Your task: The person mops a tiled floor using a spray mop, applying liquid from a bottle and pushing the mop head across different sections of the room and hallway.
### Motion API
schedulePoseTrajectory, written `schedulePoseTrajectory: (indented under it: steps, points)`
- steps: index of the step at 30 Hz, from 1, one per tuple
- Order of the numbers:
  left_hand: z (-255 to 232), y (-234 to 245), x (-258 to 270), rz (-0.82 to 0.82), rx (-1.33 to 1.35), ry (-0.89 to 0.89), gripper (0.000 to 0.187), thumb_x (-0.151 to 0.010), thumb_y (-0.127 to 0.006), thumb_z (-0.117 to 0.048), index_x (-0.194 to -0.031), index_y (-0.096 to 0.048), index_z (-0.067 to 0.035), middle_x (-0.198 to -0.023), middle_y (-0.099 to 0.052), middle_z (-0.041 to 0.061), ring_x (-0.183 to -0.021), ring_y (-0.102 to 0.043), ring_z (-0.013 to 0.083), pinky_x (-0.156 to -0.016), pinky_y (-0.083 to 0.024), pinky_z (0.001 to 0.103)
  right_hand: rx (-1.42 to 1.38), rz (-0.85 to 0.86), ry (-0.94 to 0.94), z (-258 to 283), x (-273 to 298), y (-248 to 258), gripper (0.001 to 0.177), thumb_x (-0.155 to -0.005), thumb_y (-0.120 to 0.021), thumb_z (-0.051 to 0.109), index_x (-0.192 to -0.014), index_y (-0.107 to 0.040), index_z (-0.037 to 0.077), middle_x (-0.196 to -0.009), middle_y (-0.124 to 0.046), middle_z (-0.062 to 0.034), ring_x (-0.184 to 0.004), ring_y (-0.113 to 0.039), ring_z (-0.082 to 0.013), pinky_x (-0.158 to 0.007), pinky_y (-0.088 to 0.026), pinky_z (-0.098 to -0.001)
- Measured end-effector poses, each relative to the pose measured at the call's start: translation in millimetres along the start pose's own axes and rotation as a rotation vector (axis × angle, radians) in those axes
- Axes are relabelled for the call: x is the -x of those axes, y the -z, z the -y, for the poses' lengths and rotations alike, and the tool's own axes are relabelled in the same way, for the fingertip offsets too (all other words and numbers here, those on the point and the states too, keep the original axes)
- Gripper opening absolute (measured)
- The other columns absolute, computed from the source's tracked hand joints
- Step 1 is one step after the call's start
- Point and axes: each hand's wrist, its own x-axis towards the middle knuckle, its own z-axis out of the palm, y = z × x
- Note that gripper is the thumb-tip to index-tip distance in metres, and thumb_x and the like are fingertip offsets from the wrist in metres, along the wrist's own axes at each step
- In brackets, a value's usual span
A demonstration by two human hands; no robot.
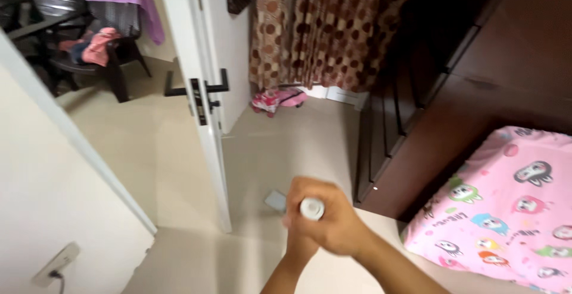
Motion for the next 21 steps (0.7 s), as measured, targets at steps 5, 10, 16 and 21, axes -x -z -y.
schedulePoseTrajectory:
  steps: [5, 10, 16, 21]
  points:
    - [74, -28, 3, -0.027, 0.219, 0.028, 0.037, -0.097, -0.073, -0.021, -0.119, -0.047, -0.007, -0.108, -0.068, 0.008, -0.101, -0.068, 0.0183, -0.092, -0.055, 0.034, 0.15, 0.032, 0.032, -45, 28, 25, 0.022, -0.076, -0.071, -0.01, -0.079, -0.055, 0.005, -0.084, -0.066, -0.0051, -0.087, -0.063, -0.0201, -0.088, -0.049, -0.0356]
    - [156, -37, -25, -0.114, 0.149, 0.526, 0.052, -0.087, -0.075, -0.028, -0.124, -0.046, -0.006, -0.098, -0.067, 0.012, -0.086, -0.067, 0.0256, -0.08, -0.056, 0.038, 0.1, -0.037, -0.073, -97, 20, 46, 0.023, -0.077, -0.073, -0.009, -0.08, -0.056, 0.005, -0.087, -0.063, -0.0045, -0.089, -0.063, -0.0206, -0.085, -0.05, -0.0361]
    - [233, -20, -104, 0.103, -0.317, -0.032, 0.064, -0.082, -0.08, -0.041, -0.129, -0.05, -0.008, -0.126, -0.062, 0.018, -0.115, -0.063, 0.0367, -0.102, -0.05, 0.045, 0.044, -0.145, -0.067, -178, -44, 88, 0.024, -0.078, -0.073, -0.009, -0.081, -0.054, 0.007, -0.088, -0.06, -0.0035, -0.088, -0.058, -0.0195, -0.082, -0.049, -0.0353]
    - [271, -3, -177, 0.257, -0.489, 0.095, 0.071, -0.07, -0.083, -0.04, -0.127, -0.059, -0.004, -0.151, -0.045, 0.021, -0.133, -0.041, 0.0391, -0.108, -0.032, 0.051, 0.035, -0.203, -0.024, -258, -102, 115, 0.026, -0.077, -0.074, -0.01, -0.08, -0.055, 0.007, -0.086, -0.06, -0.0047, -0.088, -0.057, -0.0193, -0.078, -0.049, -0.0336]
